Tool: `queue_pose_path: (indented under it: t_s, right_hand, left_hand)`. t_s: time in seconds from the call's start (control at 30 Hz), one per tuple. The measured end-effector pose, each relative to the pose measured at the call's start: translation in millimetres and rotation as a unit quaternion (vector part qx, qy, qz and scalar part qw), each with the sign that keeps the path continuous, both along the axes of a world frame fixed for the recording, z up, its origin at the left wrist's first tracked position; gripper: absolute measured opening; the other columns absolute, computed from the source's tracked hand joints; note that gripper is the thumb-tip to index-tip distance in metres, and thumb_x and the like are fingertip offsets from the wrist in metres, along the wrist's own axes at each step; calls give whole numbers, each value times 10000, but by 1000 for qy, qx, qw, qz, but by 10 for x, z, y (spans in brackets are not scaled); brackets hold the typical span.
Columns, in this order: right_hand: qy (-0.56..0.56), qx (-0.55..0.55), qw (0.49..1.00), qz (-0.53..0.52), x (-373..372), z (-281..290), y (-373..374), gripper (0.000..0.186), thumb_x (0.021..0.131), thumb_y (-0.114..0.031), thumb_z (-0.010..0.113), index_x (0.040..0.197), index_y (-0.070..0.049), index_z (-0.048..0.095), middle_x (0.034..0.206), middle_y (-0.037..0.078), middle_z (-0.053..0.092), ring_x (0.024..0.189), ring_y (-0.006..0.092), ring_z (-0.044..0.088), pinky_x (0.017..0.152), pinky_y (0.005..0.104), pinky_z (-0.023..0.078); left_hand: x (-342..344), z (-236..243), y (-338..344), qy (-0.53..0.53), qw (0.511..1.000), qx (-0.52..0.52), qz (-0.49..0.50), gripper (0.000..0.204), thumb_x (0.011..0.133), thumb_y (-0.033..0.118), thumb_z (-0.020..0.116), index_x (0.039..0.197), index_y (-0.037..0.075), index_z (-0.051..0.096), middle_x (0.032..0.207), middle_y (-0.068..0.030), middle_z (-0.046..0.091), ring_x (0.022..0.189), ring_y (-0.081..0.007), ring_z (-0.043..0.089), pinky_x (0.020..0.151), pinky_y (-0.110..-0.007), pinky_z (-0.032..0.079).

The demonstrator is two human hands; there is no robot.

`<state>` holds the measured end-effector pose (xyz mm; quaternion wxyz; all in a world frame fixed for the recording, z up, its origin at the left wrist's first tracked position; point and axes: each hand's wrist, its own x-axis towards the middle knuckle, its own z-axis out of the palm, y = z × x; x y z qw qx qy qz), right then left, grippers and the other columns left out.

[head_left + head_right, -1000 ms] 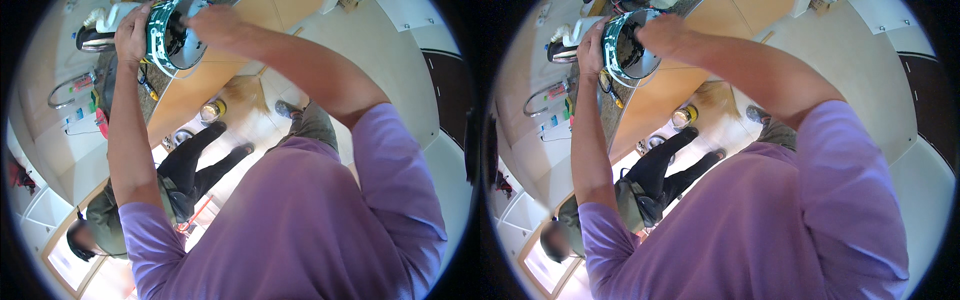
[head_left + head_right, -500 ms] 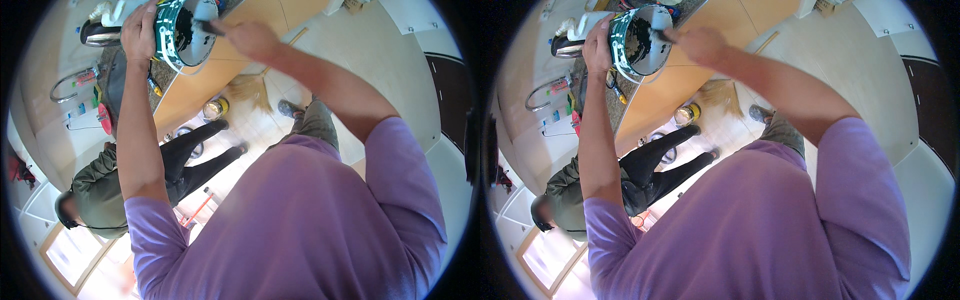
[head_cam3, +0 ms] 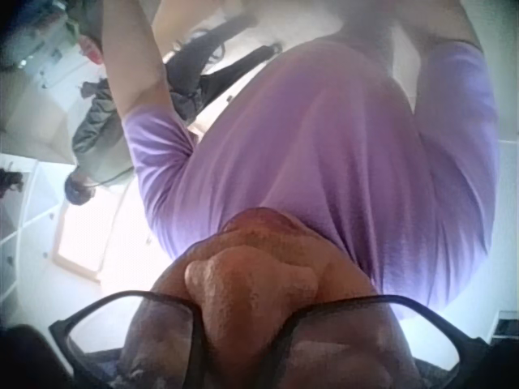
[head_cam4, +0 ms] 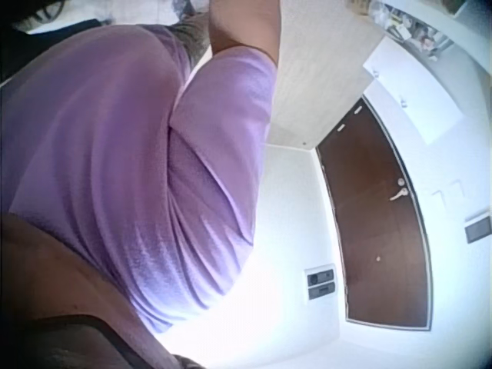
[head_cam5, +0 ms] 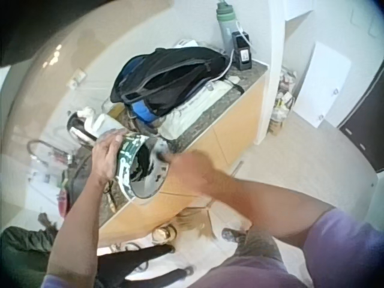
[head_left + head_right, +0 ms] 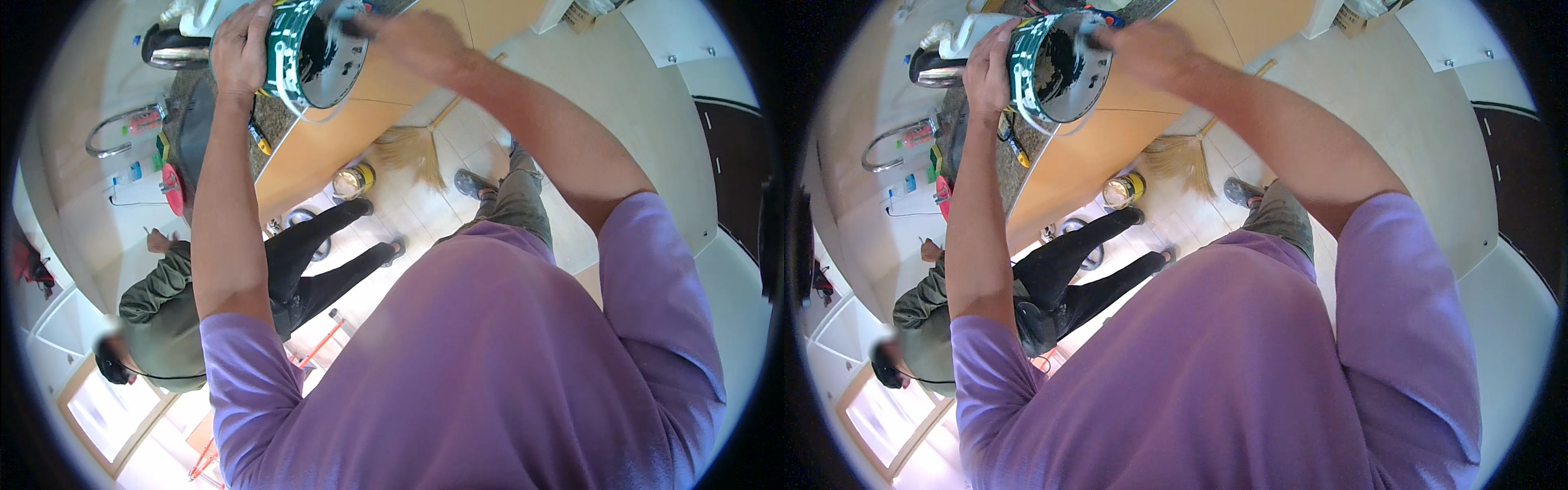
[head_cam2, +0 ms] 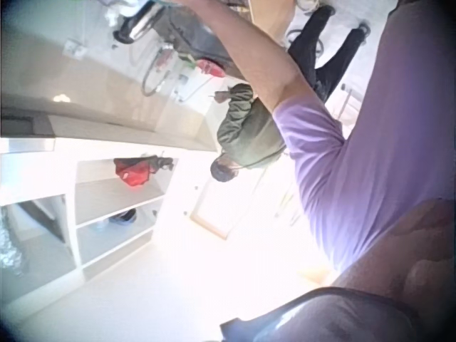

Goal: The person opens a paint can and uses a putty knife to scrape and mix the contents. They then pour the paint into a smaller container and continue mixing with the putty knife. The person moves between a white shelf and a countertop while handling the paint and tools.

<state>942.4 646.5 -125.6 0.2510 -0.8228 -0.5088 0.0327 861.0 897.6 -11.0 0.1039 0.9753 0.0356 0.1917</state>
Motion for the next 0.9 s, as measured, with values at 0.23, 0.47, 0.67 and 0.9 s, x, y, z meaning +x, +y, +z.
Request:
queue_pose_path:
  t_s: [0.23,0.47,0.67,0.9]
  right_hand:
    - [12,40,999,4,-50,79,137,479,968,-176,548,1444,-230,551,864,174,739,768,375,741,674,510,601]
    - [-47,22,998,46,-89,20,13,498,958,-153,547,1449,-229,560,891,177,743,788,373,745,671,501,595]
    - [49,21,999,-8,-293,-213,-209,489,1024,-261,537,1511,-233,504,977,206,733,873,399,720,797,502,589]
    - [18,43,999,-3,30,-75,-324,474,977,-226,567,1447,-163,560,855,161,744,793,372,731,721,530,590]
  left_hand:
    - [-35,-6,10,-8,1000,-6,22,450,1071,410,436,1281,141,728,1317,-107,700,1292,-323,589,1144,-400,386]
    - [-22,210,-297,6,999,-6,51,463,1051,366,471,1186,16,741,1251,-216,704,1258,-395,593,1111,-451,411]
    - [-51,175,-352,-1,999,16,47,450,1045,362,485,1173,19,746,1237,-196,714,1249,-406,593,1110,-460,405]
    - [-92,154,-292,-30,999,-4,28,420,1042,340,493,1145,22,748,1208,-193,725,1228,-408,606,1100,-463,415]
